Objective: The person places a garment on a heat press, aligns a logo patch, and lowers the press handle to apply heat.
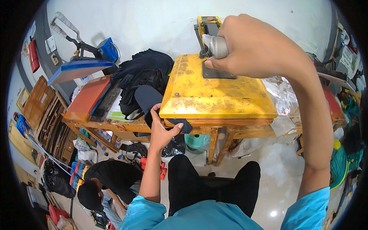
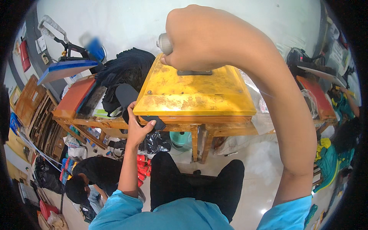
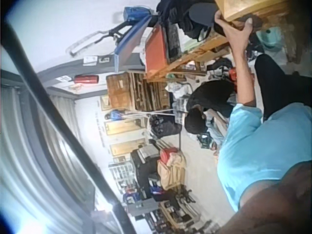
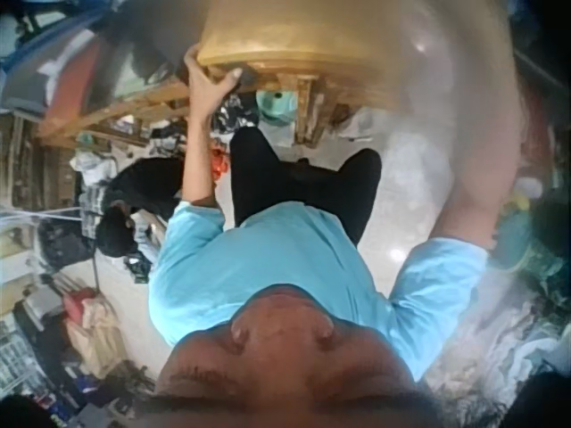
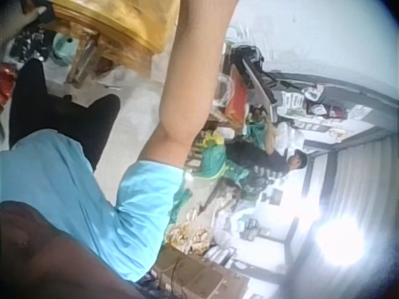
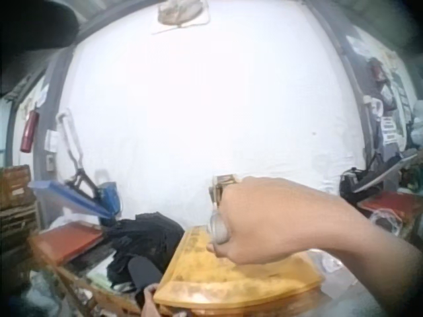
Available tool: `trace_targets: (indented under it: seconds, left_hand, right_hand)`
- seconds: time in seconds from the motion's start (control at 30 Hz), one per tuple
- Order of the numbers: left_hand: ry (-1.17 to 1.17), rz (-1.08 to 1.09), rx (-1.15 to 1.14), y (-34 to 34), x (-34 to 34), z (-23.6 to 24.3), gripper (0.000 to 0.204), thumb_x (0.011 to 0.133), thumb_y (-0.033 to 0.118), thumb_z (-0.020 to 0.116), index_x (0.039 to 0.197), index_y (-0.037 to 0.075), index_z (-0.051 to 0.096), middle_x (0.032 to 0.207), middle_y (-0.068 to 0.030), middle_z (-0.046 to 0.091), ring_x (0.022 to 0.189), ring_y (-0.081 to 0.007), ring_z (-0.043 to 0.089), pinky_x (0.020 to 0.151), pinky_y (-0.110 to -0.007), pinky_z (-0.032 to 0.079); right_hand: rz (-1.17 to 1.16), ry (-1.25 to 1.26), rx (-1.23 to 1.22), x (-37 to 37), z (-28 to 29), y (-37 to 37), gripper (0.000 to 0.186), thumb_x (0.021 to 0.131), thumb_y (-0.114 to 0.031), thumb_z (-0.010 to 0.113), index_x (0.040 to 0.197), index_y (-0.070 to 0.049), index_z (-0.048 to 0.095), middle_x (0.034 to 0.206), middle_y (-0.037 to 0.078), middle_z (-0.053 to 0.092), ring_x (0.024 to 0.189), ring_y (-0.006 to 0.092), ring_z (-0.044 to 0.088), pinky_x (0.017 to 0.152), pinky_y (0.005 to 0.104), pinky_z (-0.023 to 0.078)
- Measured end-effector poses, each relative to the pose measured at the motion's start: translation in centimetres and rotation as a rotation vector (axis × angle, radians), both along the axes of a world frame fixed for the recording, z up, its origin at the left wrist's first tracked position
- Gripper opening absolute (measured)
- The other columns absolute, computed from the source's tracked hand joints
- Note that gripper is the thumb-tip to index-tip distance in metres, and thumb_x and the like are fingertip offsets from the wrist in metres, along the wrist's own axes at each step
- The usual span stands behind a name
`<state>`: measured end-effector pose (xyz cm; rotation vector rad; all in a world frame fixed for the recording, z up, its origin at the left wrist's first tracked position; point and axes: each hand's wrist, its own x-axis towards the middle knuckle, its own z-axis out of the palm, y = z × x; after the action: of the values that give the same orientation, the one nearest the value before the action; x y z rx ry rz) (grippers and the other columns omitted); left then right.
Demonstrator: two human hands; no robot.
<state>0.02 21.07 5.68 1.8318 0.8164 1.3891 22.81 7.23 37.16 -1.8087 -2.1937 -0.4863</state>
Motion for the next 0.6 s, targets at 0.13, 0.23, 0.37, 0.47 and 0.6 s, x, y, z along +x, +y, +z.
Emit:
trace_targets:
  seconds: [0.13, 0.23, 0.37, 0.47, 0.6]
  left_hand:
    - [0.018, 0.014, -0.008, 0.1, 0.1, 0.3, 0.094, 0.075, 0.021, 0.090, 0.147, -0.001, 0.035, 0.131, -0.0217, 0.065, 0.125, -0.0272, 0.064, 0.113, -0.039, 0.047]
    - [0.014, 0.008, -0.030, -0.4, 0.2, 0.8, 0.094, 0.075, 0.021, 0.090, 0.147, -0.001, 0.035, 0.132, -0.0230, 0.065, 0.126, -0.0283, 0.064, 0.114, -0.039, 0.046]
    - [0.036, 0.028, -0.039, -0.8, -0.2, 1.0, 0.094, 0.077, 0.020, 0.089, 0.150, -0.001, 0.034, 0.133, -0.0242, 0.065, 0.127, -0.0291, 0.064, 0.114, -0.040, 0.046]
    - [0.003, 0.029, -0.028, -1.2, -0.7, 0.5, 0.084, 0.085, 0.020, 0.079, 0.154, 0.001, 0.035, 0.135, -0.0233, 0.065, 0.128, -0.0285, 0.064, 0.114, -0.040, 0.046]
    - [-0.174, 0.043, -0.080, -1.5, -1.9, -0.4, 0.066, 0.096, 0.015, 0.061, 0.157, 0.003, 0.039, 0.136, -0.0212, 0.065, 0.127, -0.0263, 0.064, 0.111, -0.039, 0.047]
  right_hand:
    - [0.002, -0.035, 0.019, -0.1, -0.4, 0.1, 0.035, 0.087, -0.028, 0.085, 0.079, 0.005, 0.078, 0.061, 0.022, 0.066, 0.057, 0.0360, 0.068, 0.060, 0.0426, 0.054]
    - [0.076, -0.085, 0.190, 1.1, -2.3, 0.7, 0.036, 0.087, -0.029, 0.085, 0.079, 0.005, 0.077, 0.062, 0.023, 0.066, 0.057, 0.0379, 0.067, 0.060, 0.0426, 0.054]
    - [0.039, -0.059, 0.190, 0.9, -3.2, 0.5, 0.035, 0.086, -0.029, 0.084, 0.079, 0.004, 0.078, 0.066, 0.024, 0.068, 0.061, 0.0413, 0.068, 0.062, 0.0448, 0.055]
    - [0.021, -0.091, 0.319, 0.5, -5.1, 0.5, 0.030, 0.085, -0.027, 0.083, 0.081, 0.002, 0.080, 0.069, 0.024, 0.070, 0.065, 0.0423, 0.070, 0.065, 0.0472, 0.057]
    - [-0.087, -0.089, 0.258, 0.0, -5.3, -0.3, 0.024, 0.083, -0.025, 0.081, 0.082, -0.001, 0.081, 0.076, 0.022, 0.074, 0.072, 0.0395, 0.074, 0.068, 0.0456, 0.058]
